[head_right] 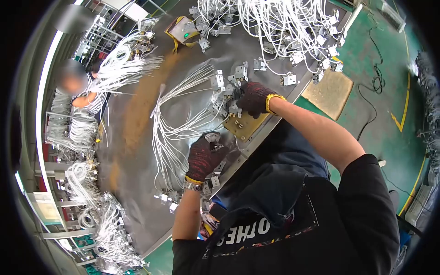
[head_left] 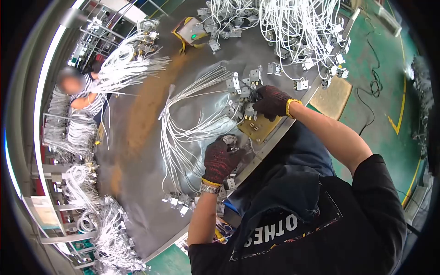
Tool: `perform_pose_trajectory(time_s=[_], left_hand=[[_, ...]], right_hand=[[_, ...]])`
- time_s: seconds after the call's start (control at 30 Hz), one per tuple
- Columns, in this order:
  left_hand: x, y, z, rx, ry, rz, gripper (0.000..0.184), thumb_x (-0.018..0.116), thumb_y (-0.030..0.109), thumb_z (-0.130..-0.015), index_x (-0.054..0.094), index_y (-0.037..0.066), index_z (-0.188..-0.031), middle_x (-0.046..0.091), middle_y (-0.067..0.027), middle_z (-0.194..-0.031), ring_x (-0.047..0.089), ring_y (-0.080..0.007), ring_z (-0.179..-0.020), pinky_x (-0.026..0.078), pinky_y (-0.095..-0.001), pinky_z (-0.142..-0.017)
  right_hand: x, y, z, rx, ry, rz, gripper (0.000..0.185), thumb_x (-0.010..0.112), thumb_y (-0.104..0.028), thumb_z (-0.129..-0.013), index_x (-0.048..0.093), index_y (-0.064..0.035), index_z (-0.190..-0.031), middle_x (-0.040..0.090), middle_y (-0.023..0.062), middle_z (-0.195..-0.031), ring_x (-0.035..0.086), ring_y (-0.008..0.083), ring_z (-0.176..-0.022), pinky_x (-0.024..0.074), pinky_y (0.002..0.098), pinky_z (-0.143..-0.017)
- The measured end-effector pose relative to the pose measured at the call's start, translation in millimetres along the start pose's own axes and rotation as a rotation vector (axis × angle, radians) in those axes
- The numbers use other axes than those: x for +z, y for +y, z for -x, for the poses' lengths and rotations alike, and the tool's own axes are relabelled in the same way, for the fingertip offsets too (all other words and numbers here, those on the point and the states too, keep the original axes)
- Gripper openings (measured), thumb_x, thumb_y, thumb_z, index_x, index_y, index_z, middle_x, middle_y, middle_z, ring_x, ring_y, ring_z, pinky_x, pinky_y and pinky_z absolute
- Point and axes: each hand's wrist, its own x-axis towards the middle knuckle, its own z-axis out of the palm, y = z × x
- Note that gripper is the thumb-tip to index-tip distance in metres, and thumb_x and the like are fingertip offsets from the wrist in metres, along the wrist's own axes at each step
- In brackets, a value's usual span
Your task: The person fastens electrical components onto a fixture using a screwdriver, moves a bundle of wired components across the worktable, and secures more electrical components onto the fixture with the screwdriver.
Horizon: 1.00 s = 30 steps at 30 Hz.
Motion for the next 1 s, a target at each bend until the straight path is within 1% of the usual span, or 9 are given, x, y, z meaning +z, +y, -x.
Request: perform_pose_trajectory(time_s=[0.07,0.13,0.2,0.27,0.3,0.37,0.5,0.8,1.0], left_hand=[[2.2,-8.9,-0.6,0.013,0.015,-0.006,0.046,0.085,0.033,-0.078,0.07,0.007,-0.111,0.074,-0.0121,-0.094,0.072,-0.0285,-0.082,0.057,-0.0392,-0.076],[12.5,-19.8,0.4,0.251,0.231,-0.177,0.055,0.086,0.038,-0.077,0.067,0.008,-0.118,0.073,-0.0118,-0.093,0.071,-0.0303,-0.078,0.055,-0.0416,-0.072],[29.4,-34.7,2.5,0.237,0.291,-0.217,0.069,0.082,0.053,-0.075,0.065,0.009,-0.124,0.07,-0.0125,-0.094,0.069,-0.033,-0.079,0.053,-0.0471,-0.074],[16.6,-17.5,-4.8,0.164,0.137,-0.209,0.073,0.08,0.056,-0.075,0.064,0.007,-0.127,0.071,-0.0146,-0.1,0.07,-0.0347,-0.088,0.054,-0.0485,-0.077],[7.0,-4.0,-10.0,0.121,0.16,-0.173,0.073,0.08,0.056,-0.075,0.064,0.007,-0.127,0.071,-0.0146,-0.1,0.07,-0.0347,-0.088,0.054,-0.0485,-0.077],[-10.3,19.3,-21.1,0.045,-0.083,-0.179,0.074,0.082,0.052,-0.073,0.064,0.005,-0.128,0.07,-0.016,-0.106,0.069,-0.0372,-0.092,0.055,-0.0491,-0.082],[-7.7,24.2,-30.0,0.11,-0.113,-0.086,0.069,0.082,0.039,-0.074,0.063,0.004,-0.13,0.066,-0.0175,-0.116,0.067,-0.0372,-0.099,0.054,-0.0478,-0.092],[0.1,31.2,-40.8,0.022,-0.212,-0.272,0.061,0.078,0.046,-0.078,0.068,0.006,-0.122,0.065,-0.0168,-0.118,0.065,-0.0362,-0.106,0.052,-0.0481,-0.094],[13.1,26.0,-38.4,0.004,-0.101,-0.21,0.042,0.078,0.045,-0.078,0.073,0.01,-0.102,0.068,-0.0141,-0.111,0.067,-0.0333,-0.102,0.051,-0.0467,-0.091]], right_hand=[[1.4,4.9,6.2,0.01,-0.059,0.061,0.031,0.066,-0.02,-0.088,0.06,0.0071,-0.102,0.066,0.0133,-0.069,0.069,0.0235,-0.056,0.0564,0.0382,-0.05],[5.2,4.2,24.5,-0.097,-0.059,-0.068,0.026,0.068,-0.019,-0.087,0.062,0.0045,-0.096,0.066,0.011,-0.067,0.067,0.0187,-0.055,0.0552,0.0352,-0.051],[11.6,18.8,26.8,-0.186,-0.144,0.055,0.027,0.071,-0.02,-0.086,0.064,0.0024,-0.099,0.066,0.009,-0.07,0.062,0.0147,-0.055,0.0536,0.0324,-0.052],[26.9,9.2,53.5,-0.05,-0.003,-0.3,0.02,0.073,-0.014,-0.088,0.064,0.0003,-0.099,0.063,0.006,-0.073,0.06,0.0137,-0.056,0.0519,0.0303,-0.049],[33.9,17.6,55.3,-0.093,0.034,-0.31,0.02,0.072,-0.013,-0.089,0.064,0.0003,-0.102,0.063,0.0066,-0.073,0.059,0.0136,-0.055,0.0502,0.03,-0.049],[42.1,11.0,64.6,-0.082,0.072,-0.27,0.021,0.072,-0.011,-0.089,0.063,0.0005,-0.104,0.063,0.0065,-0.073,0.059,0.0135,-0.055,0.0499,0.0304,-0.049],[41.1,5.3,65.5,-0.121,0.144,-0.235,0.024,0.074,-0.008,-0.089,0.063,-0.0005,-0.108,0.062,0.0048,-0.073,0.058,0.0114,-0.056,0.0492,0.0298,-0.049],[43.9,14.3,57.1,-0.227,0.248,0.043,0.019,0.075,-0.01,-0.09,0.065,-0.0049,-0.105,0.06,-0.0005,-0.072,0.054,0.0065,-0.056,0.0451,0.0255,-0.049],[48.9,10.3,58.2,-0.618,0.345,0.421,0.02,0.076,-0.014,-0.089,0.066,-0.0037,-0.103,0.063,0.0077,-0.074,0.062,0.0134,-0.065,0.0508,0.0345,-0.06]])
